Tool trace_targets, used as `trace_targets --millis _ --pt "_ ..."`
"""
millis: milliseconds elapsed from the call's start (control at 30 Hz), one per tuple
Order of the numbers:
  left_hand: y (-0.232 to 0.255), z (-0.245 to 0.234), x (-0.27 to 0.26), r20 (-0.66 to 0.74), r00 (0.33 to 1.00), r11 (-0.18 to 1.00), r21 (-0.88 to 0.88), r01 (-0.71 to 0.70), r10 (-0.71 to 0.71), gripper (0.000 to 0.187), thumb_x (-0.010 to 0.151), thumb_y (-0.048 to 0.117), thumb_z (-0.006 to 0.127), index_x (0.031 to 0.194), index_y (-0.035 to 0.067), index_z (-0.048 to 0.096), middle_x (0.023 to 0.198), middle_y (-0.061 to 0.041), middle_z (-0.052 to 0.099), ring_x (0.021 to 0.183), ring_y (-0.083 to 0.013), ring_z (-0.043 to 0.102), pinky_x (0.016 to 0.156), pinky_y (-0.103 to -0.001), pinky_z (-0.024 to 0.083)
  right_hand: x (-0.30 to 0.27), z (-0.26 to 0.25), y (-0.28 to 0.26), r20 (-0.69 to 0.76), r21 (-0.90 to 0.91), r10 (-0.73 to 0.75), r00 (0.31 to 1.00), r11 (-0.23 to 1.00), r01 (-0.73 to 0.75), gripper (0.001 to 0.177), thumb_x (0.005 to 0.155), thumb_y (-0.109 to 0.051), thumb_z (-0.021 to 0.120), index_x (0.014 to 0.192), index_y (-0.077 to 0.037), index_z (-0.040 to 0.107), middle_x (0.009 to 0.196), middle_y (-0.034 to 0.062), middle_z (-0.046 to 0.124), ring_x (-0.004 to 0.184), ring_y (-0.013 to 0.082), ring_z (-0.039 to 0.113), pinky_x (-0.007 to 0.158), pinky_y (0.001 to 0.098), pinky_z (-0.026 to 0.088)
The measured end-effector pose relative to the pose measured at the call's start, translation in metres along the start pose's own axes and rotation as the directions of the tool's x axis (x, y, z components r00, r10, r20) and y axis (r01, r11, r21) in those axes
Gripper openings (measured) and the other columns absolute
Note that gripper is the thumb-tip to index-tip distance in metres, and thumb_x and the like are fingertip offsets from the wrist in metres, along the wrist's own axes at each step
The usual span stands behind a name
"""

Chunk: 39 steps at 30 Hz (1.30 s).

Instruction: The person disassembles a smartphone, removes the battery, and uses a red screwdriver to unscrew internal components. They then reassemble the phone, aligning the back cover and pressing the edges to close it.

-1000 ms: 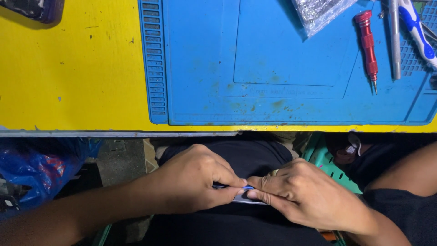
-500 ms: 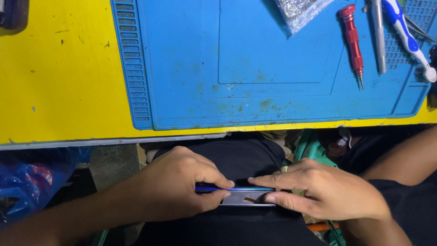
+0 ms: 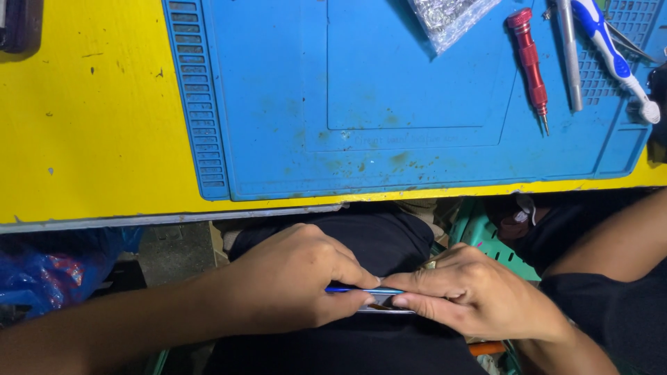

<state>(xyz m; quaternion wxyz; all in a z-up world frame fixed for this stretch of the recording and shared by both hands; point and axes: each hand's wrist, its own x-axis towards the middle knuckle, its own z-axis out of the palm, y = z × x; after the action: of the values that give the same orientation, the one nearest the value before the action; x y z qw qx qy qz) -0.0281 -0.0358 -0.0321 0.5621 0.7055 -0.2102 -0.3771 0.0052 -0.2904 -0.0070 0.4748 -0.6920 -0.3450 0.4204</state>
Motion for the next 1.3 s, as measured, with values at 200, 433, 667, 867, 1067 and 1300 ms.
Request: trace_targets --millis 200,433,667,867,1067,1300 --pt "0.0 0.002 0.001 -0.009 0.999 0.999 -0.011 0.044 -0.044 0.025 0.085 0.028 0.066 0.102 0.021 0.083 0.092 0.002 0.084 0.077 -0.0145 0.077 0.066 -0.029 0.055 -0.002 0.001 0.001 0.0 -0.032 -0.015 1.0 0.999 0.015 0.032 0.1 -0.026 0.06 0.122 -0.005 0.072 0.076 0.0034 0.082 0.051 0.0197 0.072 0.048 0.0296 0.052" --pt "0.006 -0.026 0.013 0.371 0.788 0.799 -0.168 0.577 -0.491 0.03 0.086 0.043 0.069 0.1 0.018 0.078 0.088 0.004 0.08 0.083 -0.0027 0.074 0.074 -0.017 0.057 0.004 -0.001 -0.001 0.039 0.045 0.091 0.995 0.995 -0.093 0.034 0.102 -0.029 0.056 0.122 -0.007 0.072 0.095 0.0027 0.082 0.075 0.0161 0.08 0.067 0.0269 0.057" --pt "-0.027 -0.025 0.006 0.593 0.766 0.717 -0.419 0.557 -0.249 0.041 0.088 0.048 0.059 0.113 0.015 0.066 0.102 0.002 0.058 0.097 -0.012 0.05 0.092 -0.029 0.036 0.021 -0.003 -0.011 -0.033 0.067 0.036 0.999 0.997 -0.034 0.03 0.101 -0.026 0.059 0.119 -0.007 0.074 0.105 0.0038 0.084 0.085 0.016 0.083 0.075 0.025 0.062" --pt "-0.044 -0.016 -0.006 0.675 0.726 0.324 -0.663 0.675 -0.13 0.048 0.096 0.034 0.061 0.138 0.013 0.051 0.124 -0.012 0.062 0.112 -0.0225 0.063 0.095 -0.034 0.053 0.03 -0.006 -0.015 -0.09 0.086 0.026 0.996 0.996 -0.018 0.028 0.099 -0.026 0.061 0.115 -0.008 0.076 0.1 0.0037 0.085 0.076 0.0134 0.081 0.068 0.0238 0.059" --pt "-0.054 -0.004 -0.011 0.563 0.809 -0.024 -0.818 0.575 0.169 0.071 0.11 0.021 0.057 0.17 0.008 0.022 0.135 -0.039 0.055 0.117 -0.043 0.065 0.105 -0.05 0.054 0.035 -0.013 -0.018 -0.176 0.156 0.099 0.979 0.985 -0.071 0.027 0.097 -0.026 0.063 0.111 -0.009 0.08 0.101 0.0031 0.086 0.086 0.012 0.082 0.076 0.0228 0.062" --pt "-0.004 -0.007 0.001 0.152 0.98 -0.127 -0.977 0.168 0.128 0.079 0.097 0.02 0.069 0.161 -0.001 0.028 0.133 -0.036 0.054 0.115 -0.0403 0.065 0.1 -0.046 0.057 0.035 -0.018 -0.005 -0.556 0.522 0.237 0.796 0.845 0.113 0.05 0.101 -0.034 0.057 0.131 0.005 0.066 0.098 0.0183 0.079 0.083 0.0188 0.075 0.075 0.0247 0.059"
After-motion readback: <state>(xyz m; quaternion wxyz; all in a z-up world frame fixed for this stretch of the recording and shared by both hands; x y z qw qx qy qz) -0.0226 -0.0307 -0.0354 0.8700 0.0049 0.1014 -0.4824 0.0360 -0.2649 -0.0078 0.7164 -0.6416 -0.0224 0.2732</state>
